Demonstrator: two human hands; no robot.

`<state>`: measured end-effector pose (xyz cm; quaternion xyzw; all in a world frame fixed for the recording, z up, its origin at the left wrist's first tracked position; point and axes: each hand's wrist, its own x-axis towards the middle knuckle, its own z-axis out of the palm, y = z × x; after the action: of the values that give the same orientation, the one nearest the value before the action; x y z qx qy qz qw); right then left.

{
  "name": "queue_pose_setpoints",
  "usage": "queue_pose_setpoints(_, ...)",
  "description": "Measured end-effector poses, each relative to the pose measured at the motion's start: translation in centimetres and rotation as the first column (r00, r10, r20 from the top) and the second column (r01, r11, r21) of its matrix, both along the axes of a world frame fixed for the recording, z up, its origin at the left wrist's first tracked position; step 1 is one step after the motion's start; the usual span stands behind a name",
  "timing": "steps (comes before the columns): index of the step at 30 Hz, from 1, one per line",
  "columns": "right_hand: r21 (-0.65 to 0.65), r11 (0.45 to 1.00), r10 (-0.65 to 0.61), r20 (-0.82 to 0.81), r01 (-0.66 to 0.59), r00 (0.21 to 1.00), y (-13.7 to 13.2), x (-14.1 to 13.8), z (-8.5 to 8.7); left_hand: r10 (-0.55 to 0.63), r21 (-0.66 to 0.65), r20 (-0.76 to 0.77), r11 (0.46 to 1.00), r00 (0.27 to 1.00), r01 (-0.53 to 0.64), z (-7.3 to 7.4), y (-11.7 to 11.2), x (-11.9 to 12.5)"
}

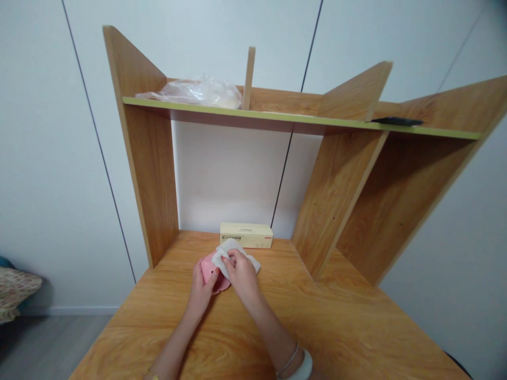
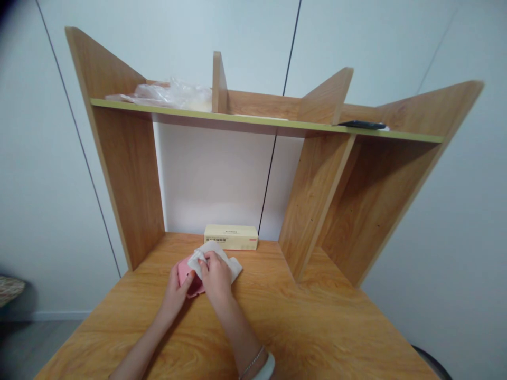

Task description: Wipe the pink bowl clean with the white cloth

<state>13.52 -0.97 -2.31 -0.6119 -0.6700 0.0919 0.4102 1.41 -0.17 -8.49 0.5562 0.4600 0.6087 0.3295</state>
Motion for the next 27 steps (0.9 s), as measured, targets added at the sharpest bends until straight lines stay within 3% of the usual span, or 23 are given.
queue_pose_setpoints(3,-0.008,0.998,-0.059,0.01,0.059,0.998,0.4,-0.4,0.3,0.013,0.003,0.02,1.0,1.0,-0.013,0.1,0.1,0.0)
queue_pose_setpoints(7,-0.064,0.991,-0.127,-0.122,0.12,0.984,1.4,0.6,0.5,0.011,-0.013,0.001,1.0,1.0,-0.011,0.2,0.1,0.2)
queue_pose_setpoints(15,-0.058,0.991,0.09,-0.343,-0.117,0.935,3.5,0.6,0.6,0.063,-0.019,0.054,0.998,0.997,-0.062,0.5,-0.7,-0.1)
queue_pose_setpoints(22,-0.024,0.988,0.112,-0.581,-0.154,0.806,4.8,1.0,-1.6,0.038,-0.105,0.341,0.994,0.939,-0.003,0.5,-0.1,-0.3)
queue_pose_setpoints(25,0.004,0.992,0.1,-0.635,-0.126,0.766,4.5,0.6,-2.5,0.004,-0.135,0.51,0.988,0.86,0.075,0.5,0.0,-0.1)
queue_pose_setpoints(27,0.017,0.994,0.095,-0.654,-0.111,0.751,4.3,0.1,-2.7,-0.019,-0.142,0.641,0.979,0.767,0.143,0.9,-0.1,0.0)
